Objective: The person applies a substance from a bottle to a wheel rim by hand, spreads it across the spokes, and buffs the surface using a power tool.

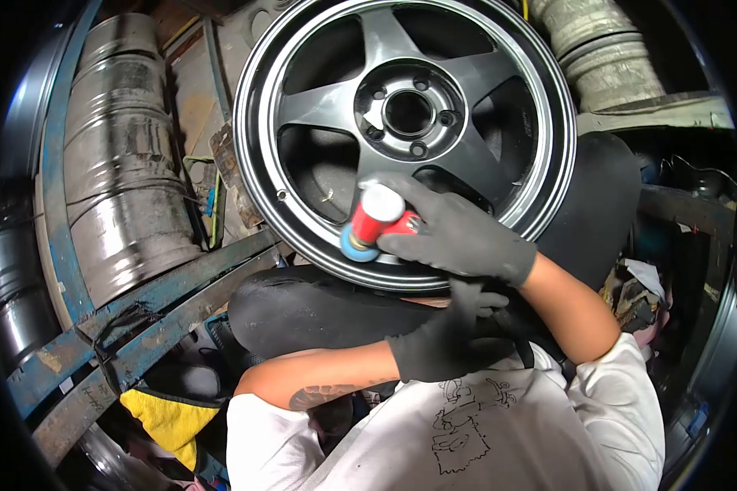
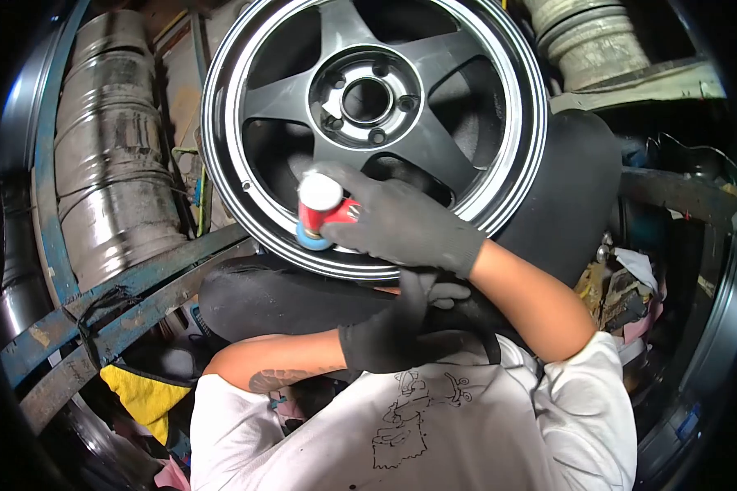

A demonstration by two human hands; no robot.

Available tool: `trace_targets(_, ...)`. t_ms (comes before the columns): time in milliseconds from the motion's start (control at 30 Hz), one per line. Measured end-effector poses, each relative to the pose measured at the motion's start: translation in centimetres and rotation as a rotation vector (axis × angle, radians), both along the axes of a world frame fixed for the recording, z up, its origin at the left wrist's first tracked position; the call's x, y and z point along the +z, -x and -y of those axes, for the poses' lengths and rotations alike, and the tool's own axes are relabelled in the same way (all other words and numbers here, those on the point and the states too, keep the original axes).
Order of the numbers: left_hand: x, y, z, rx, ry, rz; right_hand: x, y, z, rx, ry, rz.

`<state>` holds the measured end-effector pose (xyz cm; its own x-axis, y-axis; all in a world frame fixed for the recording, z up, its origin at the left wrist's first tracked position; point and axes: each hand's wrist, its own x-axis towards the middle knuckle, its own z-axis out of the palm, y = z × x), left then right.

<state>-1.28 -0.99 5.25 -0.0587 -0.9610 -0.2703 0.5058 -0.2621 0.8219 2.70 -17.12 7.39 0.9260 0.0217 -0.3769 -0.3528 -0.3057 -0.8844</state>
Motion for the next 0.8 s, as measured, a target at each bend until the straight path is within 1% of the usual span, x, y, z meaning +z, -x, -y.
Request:
trace_targets(33, -0.6, 0.1, -0.1, -0.011, 0.036, 0.146, -0.5, -0.6, -0.5, -0.022, -0.063, 0.105)
trace_targets(67, -1.0, 0.1, -0.3, -0.020, 0.073, 0.294, -0.5, -0.7, -0.4, -0.002, -0.065, 0.069)
trace_targets(133, -0.9, 0.0, -0.5, 0.041, 0.065, 0.326, 0.2, -0.9, -0.3, 0.045, -0.072, 0.000)
trace_targets(167, -0.3, 0.0, -0.6, 0.108, 0.021, 0.211, 0.1, -0.8, -0.2, 0.085, -0.047, -0.006)
trace_targets(233, 0.9, -0.2, -0.2, 0.089, 0.013, 0.056, 0.7, 0.1, 0.3, 0.118, -0.065, 0.019)
trace_targets(267, 1.3, -0.6, 0.4, 0.003, 0.050, 0.016, 1.5, 0.6, 0.6, 0.138, -0.072, 0.029)
trace_targets(300, 1.4, -0.9, 0.6, -0.076, 0.097, 0.093, 2.9, 1.0, 1.2, 0.183, -0.036, -0.110)
trace_targets(333, 1.5, -1.2, 0.8, -0.150, 0.149, 0.169, 3.6, 1.9, 1.5, 0.230, 0.038, -0.128)
trace_targets(400, 1.4, -2.1, 0.2, -0.274, 0.260, 0.561, 4.7, 4.0, 2.5, 0.249, 0.176, -0.040)
trace_targets(467, 1.6, -2.5, 0.3, -0.281, 0.292, 0.696, 6.4, 5.5, 3.1, 0.248, 0.267, -0.093)
trace_targets(500, 1.9, -2.7, 0.7, -0.230, 0.281, 0.635, 7.0, 6.1, 3.2, 0.245, 0.317, -0.116)
trace_targets(533, 2.0, -2.7, 0.9, -0.181, 0.271, 0.576, 7.0, 6.8, 3.0, 0.258, 0.348, -0.074)
trace_targets(567, 1.4, -1.9, 0.6, -0.153, 0.293, 0.663, 6.5, 7.6, 2.8, 0.266, 0.379, -0.030)
trace_targets(600, 0.9, -1.3, 0.3, -0.200, 0.290, 0.676, 6.4, 7.9, 2.6, 0.273, 0.411, 0.018)
trace_targets(667, 1.2, -1.5, 0.2, -0.301, 0.278, 0.707, 6.6, 6.9, 1.5, 0.287, 0.380, -0.021)
trace_targets(700, 1.2, -1.9, 0.4, -0.526, 0.203, 0.642, 6.6, 6.0, 0.8, 0.288, 0.362, -0.057)
trace_targets(733, 1.1, -2.0, 0.2, -0.517, 0.219, 0.641, 6.6, 5.1, 0.1, 0.289, 0.344, -0.093)
trace_targets(767, 1.0, -2.2, -0.1, -0.510, 0.236, 0.640, 5.4, 4.5, -0.8, 0.275, 0.301, 0.003)
trace_targets(800, 0.9, -2.4, -0.5, -0.502, 0.254, 0.638, 5.1, 3.6, -1.5, 0.310, 0.350, 0.025)
